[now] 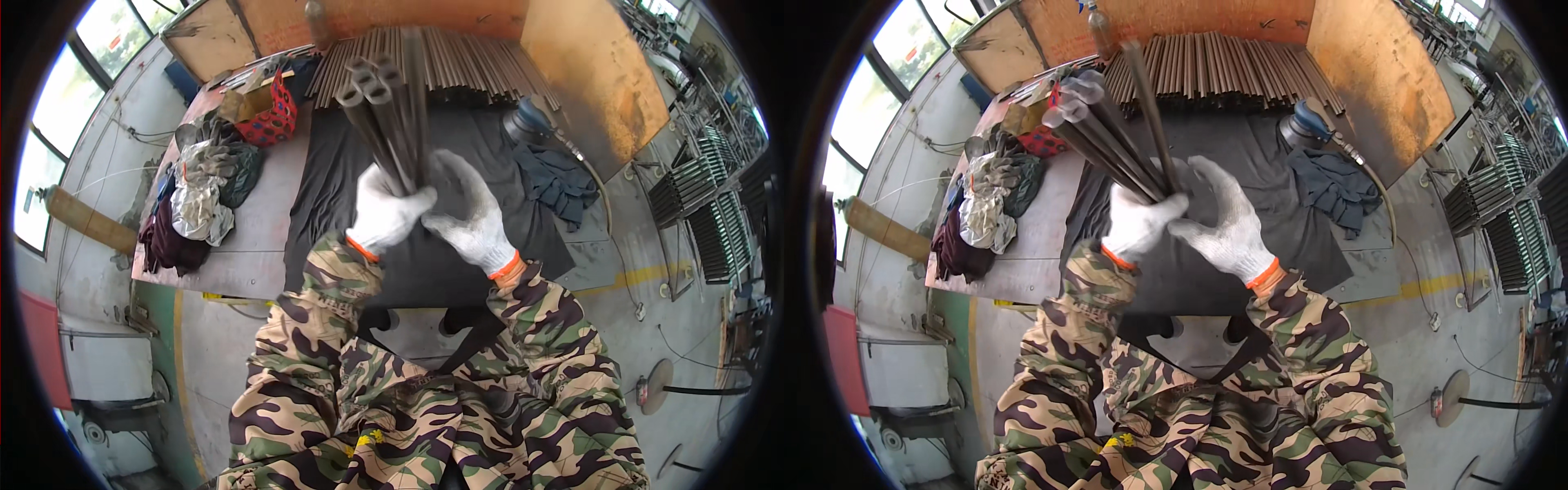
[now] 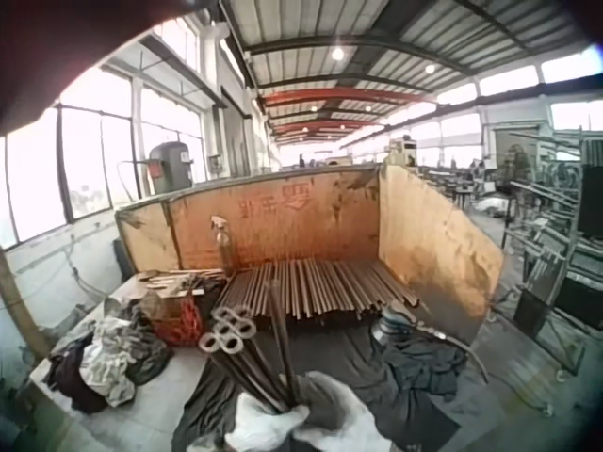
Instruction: The recorder is sanding or polishing several metal rods on a padded workbench using a hand-held pneumatic sander.
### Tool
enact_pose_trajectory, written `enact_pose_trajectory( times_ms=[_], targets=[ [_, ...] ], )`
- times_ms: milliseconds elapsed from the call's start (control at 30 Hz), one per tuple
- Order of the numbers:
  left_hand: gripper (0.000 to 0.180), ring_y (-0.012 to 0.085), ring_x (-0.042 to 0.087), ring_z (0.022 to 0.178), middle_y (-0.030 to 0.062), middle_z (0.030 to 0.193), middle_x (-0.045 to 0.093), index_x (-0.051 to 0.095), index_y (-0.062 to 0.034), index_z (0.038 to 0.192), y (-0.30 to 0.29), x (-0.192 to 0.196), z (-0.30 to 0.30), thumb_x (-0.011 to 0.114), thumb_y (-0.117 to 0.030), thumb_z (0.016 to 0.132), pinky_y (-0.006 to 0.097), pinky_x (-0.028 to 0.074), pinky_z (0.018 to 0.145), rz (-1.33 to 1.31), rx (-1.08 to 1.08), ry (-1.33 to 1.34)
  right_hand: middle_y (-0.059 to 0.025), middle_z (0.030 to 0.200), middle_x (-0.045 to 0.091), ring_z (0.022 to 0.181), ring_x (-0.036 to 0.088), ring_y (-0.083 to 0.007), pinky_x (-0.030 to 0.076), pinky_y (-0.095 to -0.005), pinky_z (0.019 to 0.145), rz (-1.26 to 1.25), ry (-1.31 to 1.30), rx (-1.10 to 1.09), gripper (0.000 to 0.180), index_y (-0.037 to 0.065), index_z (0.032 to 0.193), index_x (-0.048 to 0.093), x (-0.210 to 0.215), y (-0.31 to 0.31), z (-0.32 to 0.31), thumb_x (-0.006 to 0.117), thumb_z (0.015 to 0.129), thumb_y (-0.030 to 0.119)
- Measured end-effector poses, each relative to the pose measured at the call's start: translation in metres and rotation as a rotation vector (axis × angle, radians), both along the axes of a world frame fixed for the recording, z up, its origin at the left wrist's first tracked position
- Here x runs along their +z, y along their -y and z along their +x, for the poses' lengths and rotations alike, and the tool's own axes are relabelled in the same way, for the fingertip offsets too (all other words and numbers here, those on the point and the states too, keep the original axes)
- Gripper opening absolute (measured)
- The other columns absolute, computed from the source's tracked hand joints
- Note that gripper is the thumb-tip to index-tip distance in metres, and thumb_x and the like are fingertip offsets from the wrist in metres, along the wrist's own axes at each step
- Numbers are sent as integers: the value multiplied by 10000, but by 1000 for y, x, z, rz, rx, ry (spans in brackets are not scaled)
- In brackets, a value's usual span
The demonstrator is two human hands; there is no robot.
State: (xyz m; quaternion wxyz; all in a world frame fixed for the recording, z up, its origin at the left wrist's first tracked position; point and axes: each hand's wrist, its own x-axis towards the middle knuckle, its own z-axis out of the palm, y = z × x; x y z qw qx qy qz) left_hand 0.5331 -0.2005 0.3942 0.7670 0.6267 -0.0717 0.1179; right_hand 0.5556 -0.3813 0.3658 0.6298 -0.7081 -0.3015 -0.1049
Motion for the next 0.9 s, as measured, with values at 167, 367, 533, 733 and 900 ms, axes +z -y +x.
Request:
enact_pose_trajectory(
  times_ms=[167,367,533,733,900],
  targets=[
    [468,187,767,1012,88,1171,778,689,10,1314,17,-37,12,828,49,869,347,628,864,117,-145,150,-109,1373,723,1252,716,-195,561,-367,1127,7,-378,235,782,-16,1443,584,93,-2,6,967,765,47],
    [469,215,773,1000,91,1151,781,688,-7,1313,40,-57,0,840,-31,870,364,628,876,-15,-100,37,-147,1425,718,1329,705,-228,571,-372,1129,432,-369,376,624,-61,1458,538,72,-37,-13,786,889,-120],
    [476,238,778,990,93,1135,784,687,-20,1312,58,-72,-15,851,-98,871,378,629,886,-81,3,-11,-116,1439,719,1390,686,-224,562,-359,1173,360,-384,414,536,-51,1439,543,48,-59,-30,654,928,-170],
    [493,265,785,978,96,1115,787,685,-37,1310,49,-73,-22,863,-178,873,396,629,898,-86,71,-13,-103,1199,789,1118,770,-179,635,-339,984,1001,-1010,497,357,-23,1257,702,103,-31,-30,774,907,-13],
    [536,375,802,998,194,1043,794,712,-80,1289,0,-22,-36,883,-273,819,449,628,899,837,178,-50,-134,991,822,916,821,-275,672,-421,913,724,-270,80,274,-45,1172,754,96,-1,-7,800,902,-59]
  ],
)
